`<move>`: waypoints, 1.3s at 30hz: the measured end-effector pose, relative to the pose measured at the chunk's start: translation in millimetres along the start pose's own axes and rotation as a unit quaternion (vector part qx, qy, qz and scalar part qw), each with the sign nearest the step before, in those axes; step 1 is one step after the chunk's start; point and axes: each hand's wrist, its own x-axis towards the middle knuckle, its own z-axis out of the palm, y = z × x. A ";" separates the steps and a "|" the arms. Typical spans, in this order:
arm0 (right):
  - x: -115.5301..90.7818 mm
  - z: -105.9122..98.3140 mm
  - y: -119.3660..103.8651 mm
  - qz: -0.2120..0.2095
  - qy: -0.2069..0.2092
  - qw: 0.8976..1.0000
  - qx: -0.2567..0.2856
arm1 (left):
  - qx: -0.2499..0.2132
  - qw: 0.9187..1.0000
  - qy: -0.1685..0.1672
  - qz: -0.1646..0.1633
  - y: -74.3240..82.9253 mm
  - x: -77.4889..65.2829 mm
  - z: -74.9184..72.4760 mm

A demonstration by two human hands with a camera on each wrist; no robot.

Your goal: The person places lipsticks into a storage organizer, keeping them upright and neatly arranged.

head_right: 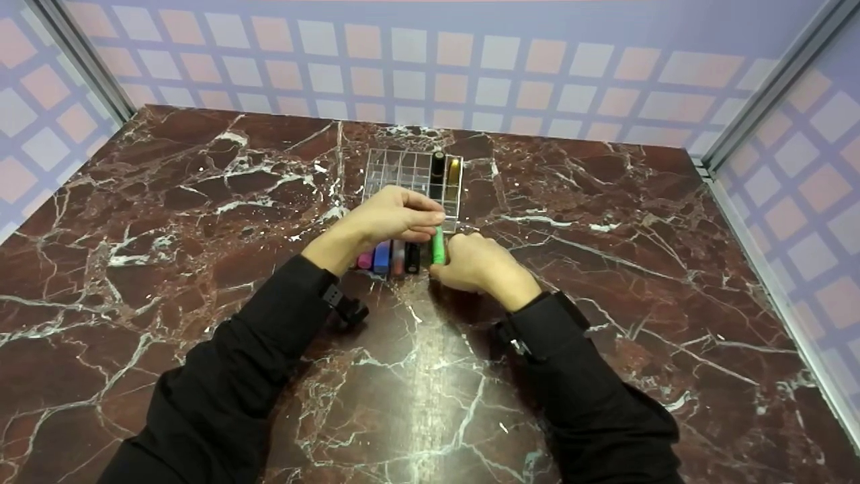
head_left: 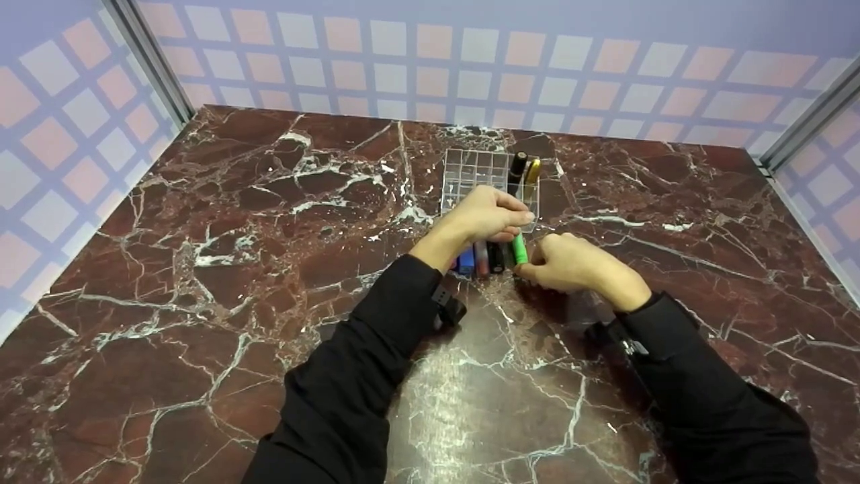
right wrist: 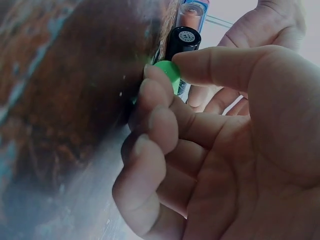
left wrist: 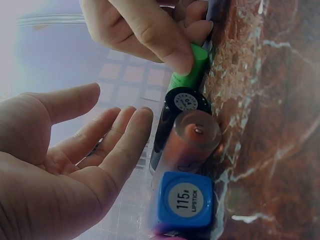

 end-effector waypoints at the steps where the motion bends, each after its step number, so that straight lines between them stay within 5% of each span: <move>1: 0.1 0.0 0.1 0.002 0.001 1.000 0.002 | 0.001 1.000 0.000 0.000 0.1 0.0 -0.1; 15: 1.7 2.1 1.4 -0.010 0.034 0.999 0.022 | -0.009 1.000 -0.013 0.002 1.2 0.4 -0.1; 23: -2.7 -7.2 2.9 -0.019 0.060 0.997 0.043 | -0.041 0.998 0.041 0.033 2.6 0.6 -2.0; 33: -7.7 -18.9 3.0 -0.026 0.102 0.992 0.071 | -0.107 0.984 0.113 0.091 4.0 0.2 -6.0; 39: -10.3 -24.6 4.1 -0.030 0.131 0.987 0.087 | -0.115 0.979 0.122 0.112 3.9 2.0 -4.5</move>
